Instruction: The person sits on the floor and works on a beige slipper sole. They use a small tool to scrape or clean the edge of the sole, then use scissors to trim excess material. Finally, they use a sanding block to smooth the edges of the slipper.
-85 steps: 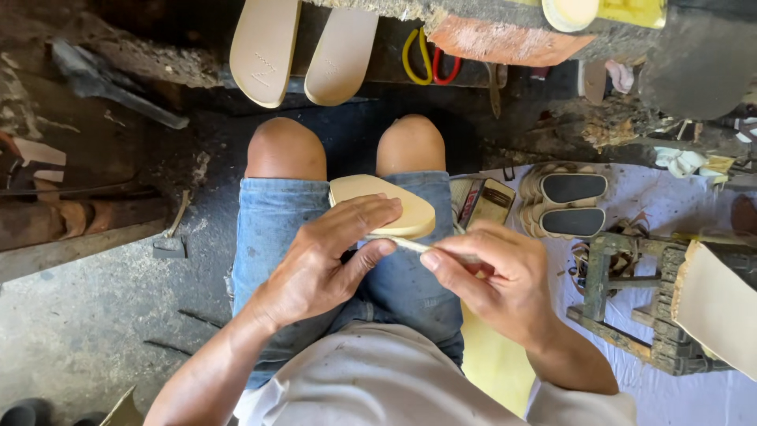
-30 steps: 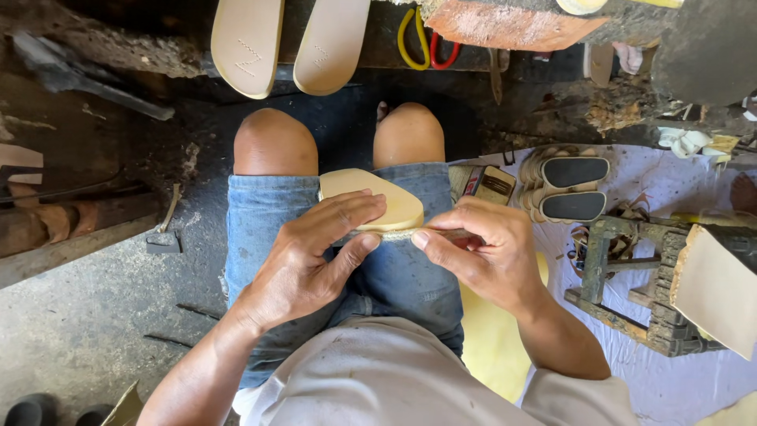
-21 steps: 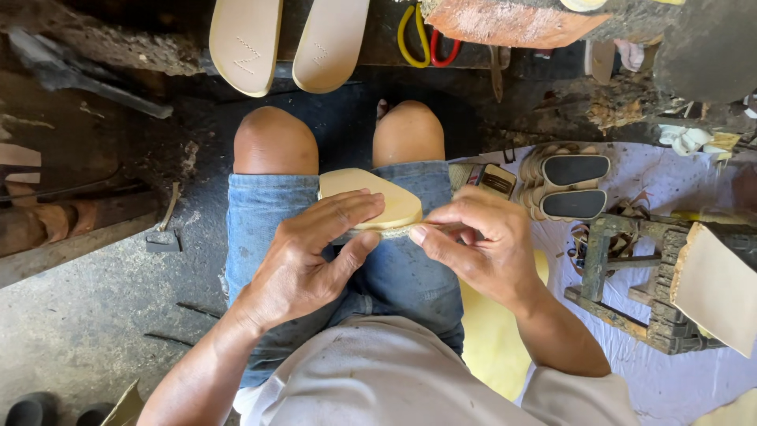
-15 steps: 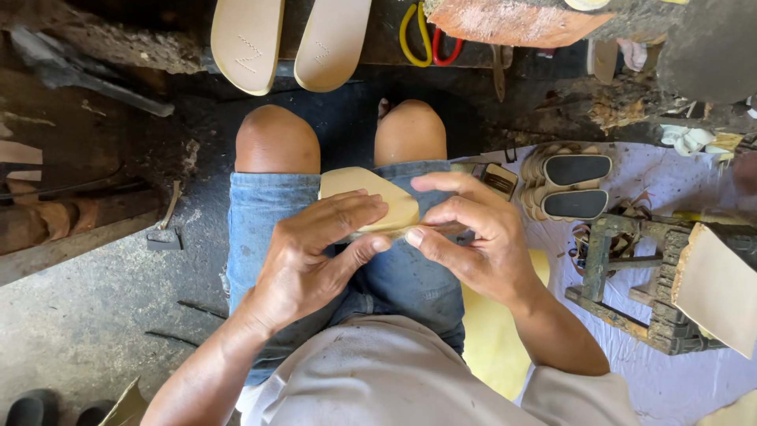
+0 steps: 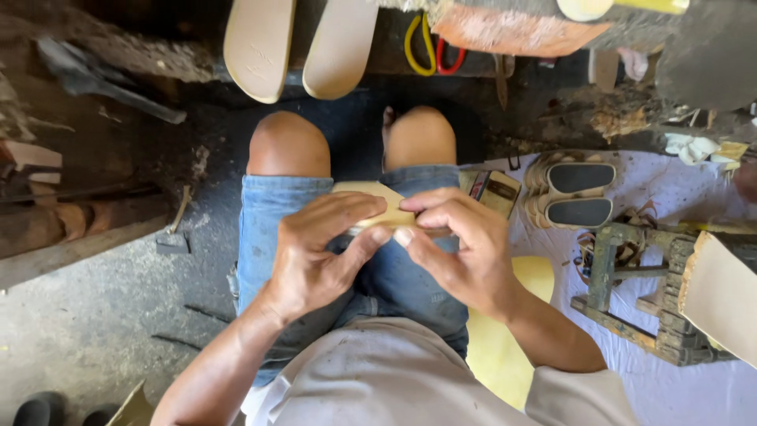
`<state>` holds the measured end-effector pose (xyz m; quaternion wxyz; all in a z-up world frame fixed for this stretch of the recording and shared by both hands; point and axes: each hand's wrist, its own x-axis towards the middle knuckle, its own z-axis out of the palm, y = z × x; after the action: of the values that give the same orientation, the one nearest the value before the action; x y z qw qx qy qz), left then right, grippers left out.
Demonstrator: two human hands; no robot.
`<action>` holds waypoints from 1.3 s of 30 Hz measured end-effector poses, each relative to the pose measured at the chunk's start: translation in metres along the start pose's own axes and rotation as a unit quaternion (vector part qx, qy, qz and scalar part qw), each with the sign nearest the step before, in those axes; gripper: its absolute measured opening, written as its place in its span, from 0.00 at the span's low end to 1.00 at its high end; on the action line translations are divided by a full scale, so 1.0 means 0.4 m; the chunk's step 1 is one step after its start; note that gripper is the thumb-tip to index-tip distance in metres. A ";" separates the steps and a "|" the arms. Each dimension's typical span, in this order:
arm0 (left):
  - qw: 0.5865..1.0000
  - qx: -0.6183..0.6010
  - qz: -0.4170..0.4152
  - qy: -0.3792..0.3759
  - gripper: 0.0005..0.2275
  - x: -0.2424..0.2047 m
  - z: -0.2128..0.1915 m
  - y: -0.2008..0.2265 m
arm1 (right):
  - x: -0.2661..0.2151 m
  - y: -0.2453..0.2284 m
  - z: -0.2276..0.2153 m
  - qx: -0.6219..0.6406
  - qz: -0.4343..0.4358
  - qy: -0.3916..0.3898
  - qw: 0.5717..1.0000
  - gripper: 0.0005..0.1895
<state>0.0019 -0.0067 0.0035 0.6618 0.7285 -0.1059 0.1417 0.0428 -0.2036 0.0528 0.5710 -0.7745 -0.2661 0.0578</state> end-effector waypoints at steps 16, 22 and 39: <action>0.982 -0.147 0.004 -0.121 0.15 -0.011 -0.002 -0.010 | -0.025 -0.073 -0.042 -0.047 0.068 -0.051 0.995 0.04; 0.976 -0.200 0.001 -0.089 0.15 -0.020 0.047 -0.028 | -0.024 -0.128 -0.066 -0.091 0.072 -0.042 0.992 0.05; 0.979 -0.144 0.034 -0.140 0.15 -0.033 0.073 -0.072 | -0.058 -0.142 -0.097 -0.268 0.024 -0.109 0.957 0.04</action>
<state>0.0013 -0.0334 -0.0306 0.7336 0.6339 -0.2411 0.0441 0.0186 -0.2361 0.1128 0.3086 -0.8942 -0.3138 0.0818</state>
